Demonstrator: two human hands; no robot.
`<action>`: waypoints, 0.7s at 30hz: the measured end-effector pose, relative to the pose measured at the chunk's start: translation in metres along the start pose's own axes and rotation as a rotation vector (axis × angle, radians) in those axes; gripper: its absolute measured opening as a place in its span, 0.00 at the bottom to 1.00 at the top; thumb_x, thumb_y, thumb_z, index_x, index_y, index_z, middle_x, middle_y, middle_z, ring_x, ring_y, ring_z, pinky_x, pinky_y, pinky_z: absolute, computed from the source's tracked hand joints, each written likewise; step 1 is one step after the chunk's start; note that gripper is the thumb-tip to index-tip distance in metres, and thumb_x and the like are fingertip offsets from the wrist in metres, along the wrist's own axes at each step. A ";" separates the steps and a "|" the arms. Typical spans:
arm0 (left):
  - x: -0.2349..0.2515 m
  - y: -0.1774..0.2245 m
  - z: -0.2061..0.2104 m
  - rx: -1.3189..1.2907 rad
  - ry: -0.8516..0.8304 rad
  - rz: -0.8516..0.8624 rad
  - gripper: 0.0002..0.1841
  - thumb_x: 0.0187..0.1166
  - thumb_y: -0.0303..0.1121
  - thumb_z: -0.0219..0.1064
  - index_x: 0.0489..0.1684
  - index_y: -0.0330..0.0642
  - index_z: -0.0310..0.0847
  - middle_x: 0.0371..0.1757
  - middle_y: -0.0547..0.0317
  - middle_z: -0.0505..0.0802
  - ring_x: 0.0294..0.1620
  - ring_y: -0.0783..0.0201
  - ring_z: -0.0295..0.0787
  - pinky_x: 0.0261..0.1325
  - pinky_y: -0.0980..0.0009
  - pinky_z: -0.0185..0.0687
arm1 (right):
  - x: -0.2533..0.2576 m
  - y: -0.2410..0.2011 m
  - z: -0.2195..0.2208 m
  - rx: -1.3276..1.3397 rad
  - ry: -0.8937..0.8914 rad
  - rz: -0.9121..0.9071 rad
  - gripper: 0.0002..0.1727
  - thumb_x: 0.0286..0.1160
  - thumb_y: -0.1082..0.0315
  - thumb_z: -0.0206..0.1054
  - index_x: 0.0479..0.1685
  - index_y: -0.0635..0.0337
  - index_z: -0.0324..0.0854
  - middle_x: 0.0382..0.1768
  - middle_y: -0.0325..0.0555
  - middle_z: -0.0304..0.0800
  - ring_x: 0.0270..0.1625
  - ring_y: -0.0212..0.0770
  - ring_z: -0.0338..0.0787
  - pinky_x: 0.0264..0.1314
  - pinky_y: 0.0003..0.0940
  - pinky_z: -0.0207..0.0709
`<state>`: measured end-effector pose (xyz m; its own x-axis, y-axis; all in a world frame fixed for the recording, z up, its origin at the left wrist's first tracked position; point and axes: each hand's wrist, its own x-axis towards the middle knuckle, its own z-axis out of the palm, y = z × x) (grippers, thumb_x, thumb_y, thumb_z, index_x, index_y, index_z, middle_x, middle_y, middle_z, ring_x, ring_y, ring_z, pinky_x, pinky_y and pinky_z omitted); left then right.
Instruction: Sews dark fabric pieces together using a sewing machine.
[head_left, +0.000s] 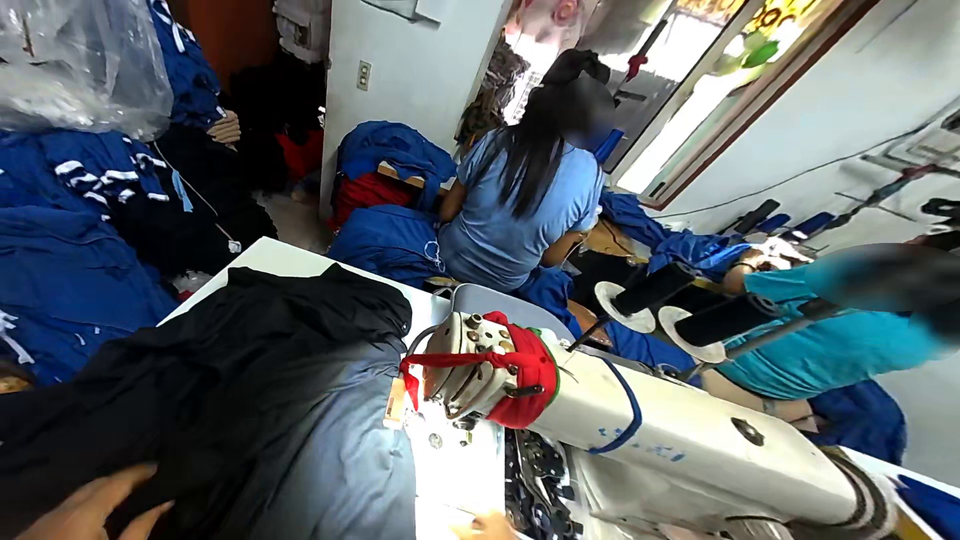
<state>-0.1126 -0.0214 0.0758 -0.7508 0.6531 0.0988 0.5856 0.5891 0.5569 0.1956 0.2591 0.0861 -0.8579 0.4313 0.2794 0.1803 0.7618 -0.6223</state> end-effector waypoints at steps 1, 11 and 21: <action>0.003 -0.004 -0.002 0.010 -0.004 0.011 0.22 0.79 0.32 0.70 0.62 0.18 0.81 0.58 0.18 0.87 0.62 0.25 0.85 0.67 0.33 0.76 | 0.018 -0.011 0.033 -0.027 -0.085 -0.021 0.26 0.77 0.59 0.72 0.68 0.68 0.84 0.68 0.70 0.84 0.69 0.63 0.86 0.71 0.55 0.79; 0.168 0.081 -0.007 -0.011 0.194 0.168 0.29 0.83 0.34 0.64 0.83 0.33 0.67 0.80 0.27 0.72 0.80 0.27 0.69 0.77 0.30 0.65 | 0.179 -0.052 0.135 -0.055 -0.130 0.490 0.41 0.79 0.56 0.68 0.91 0.57 0.59 0.87 0.67 0.60 0.87 0.62 0.65 0.85 0.57 0.62; 0.132 0.050 0.022 -0.165 -0.068 0.271 0.35 0.80 0.37 0.72 0.87 0.41 0.65 0.87 0.44 0.70 0.84 0.42 0.71 0.80 0.38 0.67 | 0.132 -0.049 0.088 0.352 -0.111 0.222 0.35 0.81 0.58 0.68 0.87 0.57 0.66 0.84 0.52 0.71 0.81 0.46 0.77 0.81 0.48 0.73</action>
<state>-0.1755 0.1045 0.0984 -0.5492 0.8091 0.2093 0.6997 0.3082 0.6445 0.0311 0.2358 0.0892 -0.8669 0.4968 0.0416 0.2079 0.4362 -0.8755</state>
